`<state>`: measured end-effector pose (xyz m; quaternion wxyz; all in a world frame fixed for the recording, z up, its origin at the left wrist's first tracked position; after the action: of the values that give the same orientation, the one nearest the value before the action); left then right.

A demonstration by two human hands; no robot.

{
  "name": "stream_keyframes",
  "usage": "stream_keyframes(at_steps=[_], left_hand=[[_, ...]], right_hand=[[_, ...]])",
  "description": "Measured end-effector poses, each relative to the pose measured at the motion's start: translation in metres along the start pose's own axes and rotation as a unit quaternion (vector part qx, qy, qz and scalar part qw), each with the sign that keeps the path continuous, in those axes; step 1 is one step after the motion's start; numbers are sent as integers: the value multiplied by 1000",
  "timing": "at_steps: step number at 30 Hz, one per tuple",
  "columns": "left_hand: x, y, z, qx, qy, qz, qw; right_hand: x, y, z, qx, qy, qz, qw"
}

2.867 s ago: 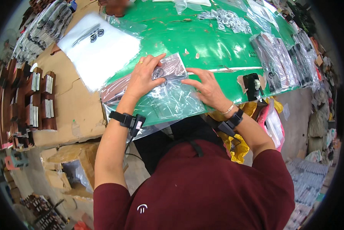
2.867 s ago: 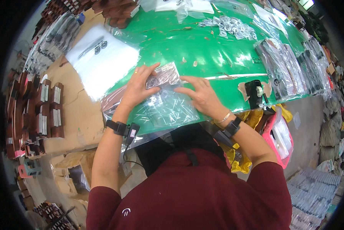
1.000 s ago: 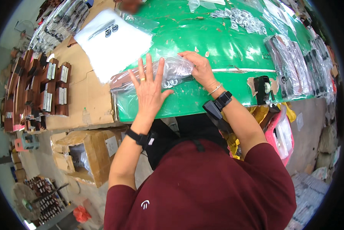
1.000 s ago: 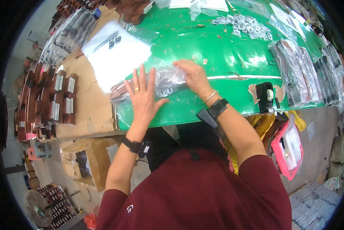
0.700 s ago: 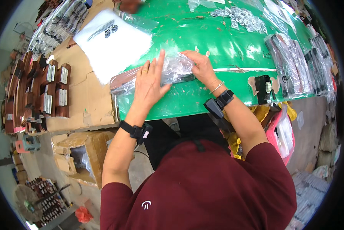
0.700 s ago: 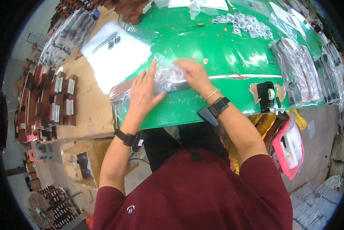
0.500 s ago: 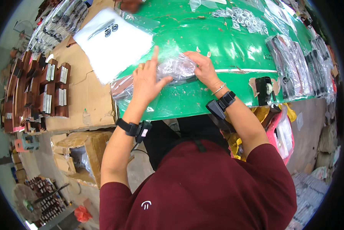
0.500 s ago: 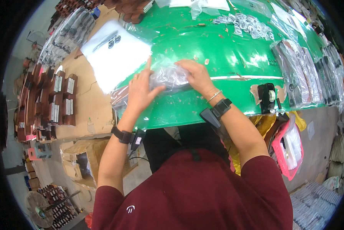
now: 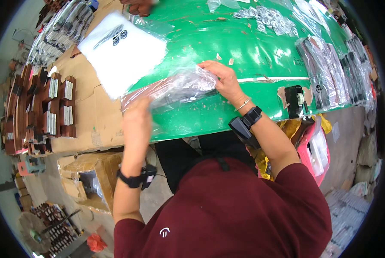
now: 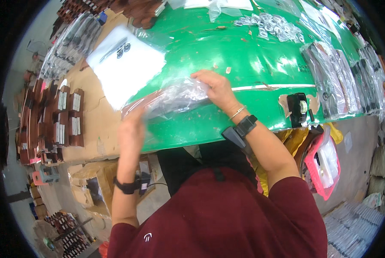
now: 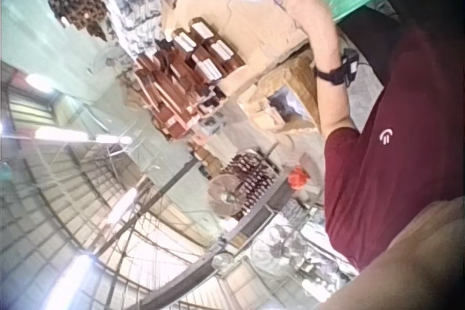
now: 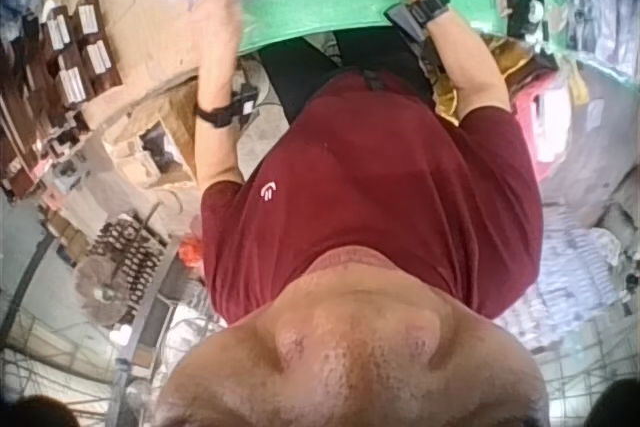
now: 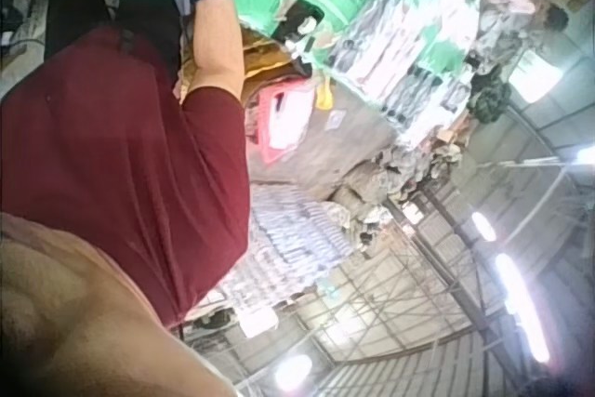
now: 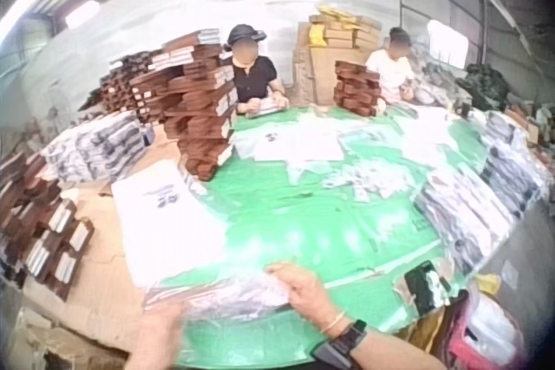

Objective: The recorder is placing wooden furniture components and metal hardware into plastic bags and sealing them with tape.

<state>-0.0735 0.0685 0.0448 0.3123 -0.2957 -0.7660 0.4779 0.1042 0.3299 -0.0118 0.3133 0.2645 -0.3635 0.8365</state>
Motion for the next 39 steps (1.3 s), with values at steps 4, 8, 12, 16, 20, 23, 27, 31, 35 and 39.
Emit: stream_keyframes(at_steps=[4, 8, 12, 16, 20, 23, 27, 31, 35, 39], left_hand=[[16, -47, -6, 98, -37, -60, 993], [32, -70, -1, 84, -22, 18, 996], [41, -81, 35, 167, -81, 41, 982], [52, -77, 31, 100, -125, -121, 980], [65, -16, 66, 133, -168, -169, 962], [66, -7, -8, 8, -42, -247, 968], [46, 28, -80, -124, 166, -86, 975], [65, 40, -83, -160, 147, -48, 975], [82, 44, -87, -199, 190, 23, 961], [93, 54, -80, -199, 180, 33, 963]], right_hand=[[-5, -1, 5, 5, -16, -1, 1000], [-2, 6, 12, -13, -26, -5, 1000], [-3, 6, 10, -16, -18, -1, 1000], [-6, 0, 12, -31, -33, -11, 999], [6, 3, 19, 4, -3, -3, 1000], [-2, 4, 11, 7, 10, -26, 1000], [4, 1, 21, 11, 20, -22, 999], [5, -1, 23, 9, 17, -2, 1000], [2, -3, 23, -21, -2, 13, 1000], [3, -3, 25, -10, -20, 11, 1000]])
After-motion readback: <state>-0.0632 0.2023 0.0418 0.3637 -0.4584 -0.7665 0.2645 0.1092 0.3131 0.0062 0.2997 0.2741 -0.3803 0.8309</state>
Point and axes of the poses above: each hand's wrist, its own x-axis towards the middle knuckle, its own y-axis out of the palm, z = x × y, the point moved 3 cm from there along x, towards the middle knuckle, and after that the axes turned 12 degrees about -y, right-handed, at the moved point
